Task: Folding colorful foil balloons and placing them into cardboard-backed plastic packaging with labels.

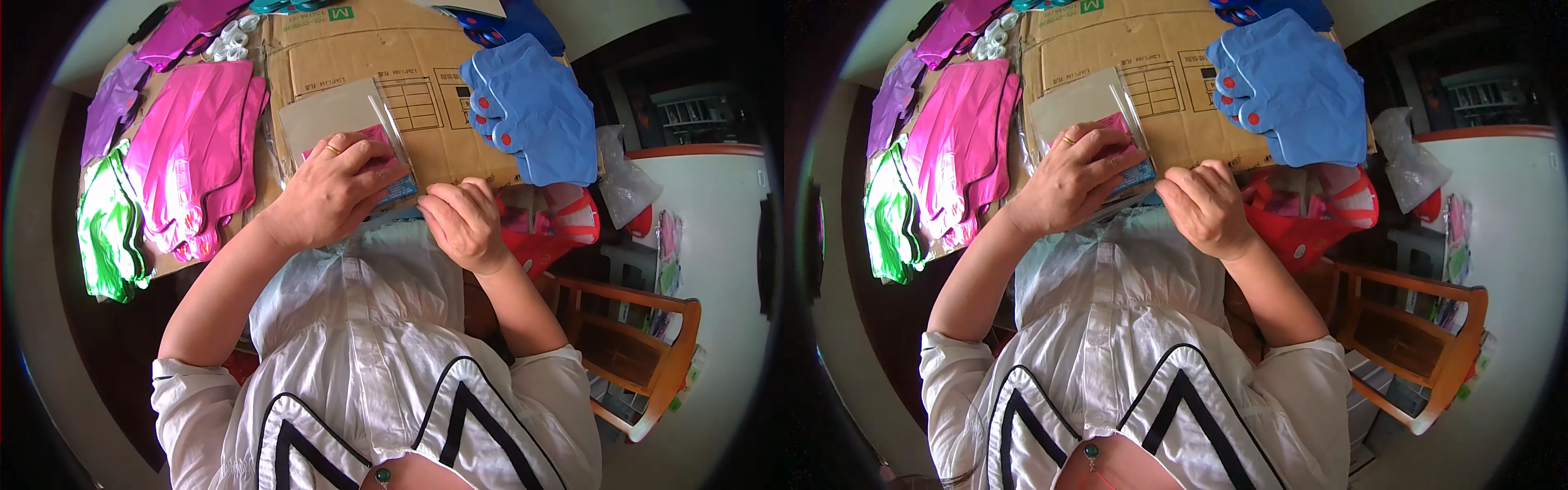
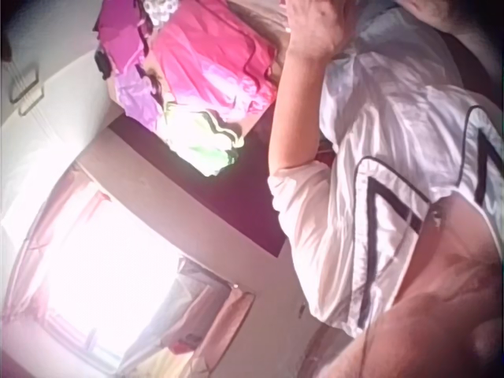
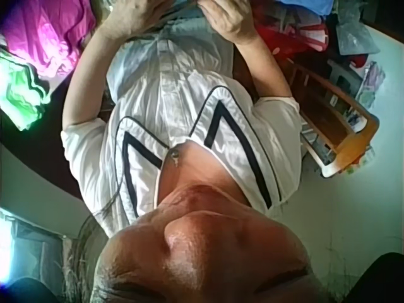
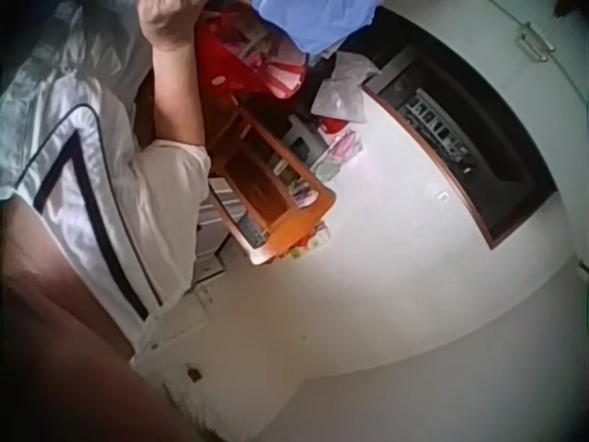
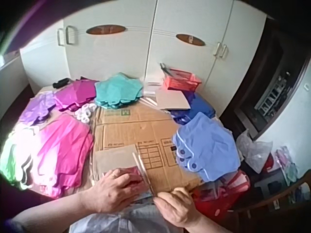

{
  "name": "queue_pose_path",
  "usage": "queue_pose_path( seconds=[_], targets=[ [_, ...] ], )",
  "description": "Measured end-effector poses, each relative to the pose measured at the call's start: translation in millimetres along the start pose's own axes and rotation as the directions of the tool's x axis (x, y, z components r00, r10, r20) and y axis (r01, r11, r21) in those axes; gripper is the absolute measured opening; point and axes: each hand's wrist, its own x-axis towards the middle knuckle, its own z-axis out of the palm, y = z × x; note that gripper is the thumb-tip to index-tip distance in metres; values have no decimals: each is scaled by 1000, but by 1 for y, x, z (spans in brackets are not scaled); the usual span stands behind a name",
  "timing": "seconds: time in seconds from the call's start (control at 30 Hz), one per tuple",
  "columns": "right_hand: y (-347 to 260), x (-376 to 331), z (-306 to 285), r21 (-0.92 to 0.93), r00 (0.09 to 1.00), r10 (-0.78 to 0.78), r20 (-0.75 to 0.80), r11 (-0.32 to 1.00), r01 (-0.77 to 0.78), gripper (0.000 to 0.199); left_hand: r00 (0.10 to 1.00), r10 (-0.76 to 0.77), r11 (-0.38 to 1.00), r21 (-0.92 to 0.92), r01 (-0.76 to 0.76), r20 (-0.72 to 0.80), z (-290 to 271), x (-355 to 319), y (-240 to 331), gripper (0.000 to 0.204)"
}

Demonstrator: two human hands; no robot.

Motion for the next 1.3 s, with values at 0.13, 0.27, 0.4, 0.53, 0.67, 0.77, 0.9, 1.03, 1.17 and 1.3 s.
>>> queue_pose_path(
  seconds=[0.13, 0.27, 0.4, 0.53, 0.67, 0.77, 0.9, 1.03, 1.17, 1.3],
  targets=[
    [-2, 1, -1, -8, 999, -26, 30, 1000, 26, 15, 1000, 7, 1000, -8, -7, 3, -1, 0, 0, 39],
    [-4, 4, -3, -23, 997, -15, 81, 1000, 17, 17, 1000, 6, 1000, -12, -6, 8, 0, 0, -1, 41],
    [-7, 4, -7, 7, 994, 24, 102, 1000, -25, 20, 998, 29, 1000, 8, -28, -55, 1, 1, 0, 35],
    [-7, 5, -9, 43, 991, 60, 119, 997, -66, 24, 999, 18, 1000, 9, -18, -44, 2, 0, -1, 37],
    [-8, 6, -8, 82, 985, 59, 160, 994, -73, 25, 1000, 0, 1000, -31, 0, 4, 1, -2, -2, 40],
    [-17, 7, -16, 195, 963, 45, 265, 976, -99, 25, 1000, 13, 999, -37, -13, 0, 1, -2, -4, 39],
    [-52, 4, -31, 533, 913, -75, 401, 830, -166, 19, 1000, 31, 998, -47, -30, 6, 0, 0, -5, 38],
    [-50, 14, -69, 744, 726, -165, 667, 87, -663, 12, 999, 31, 998, -51, -30, 19, 3, -4, -8, 40],
    [-7, -25, -67, 617, 613, -69, 787, 81, -783, 5, 1000, 13, 999, -49, -12, 19, 1, -5, -4, 40],
    [33, -71, 15, -22, 222, 501, 836, 437, -899, 14, 1000, -4, 998, -69, 5, 5, -3, -7, -3, 33]
  ],
)
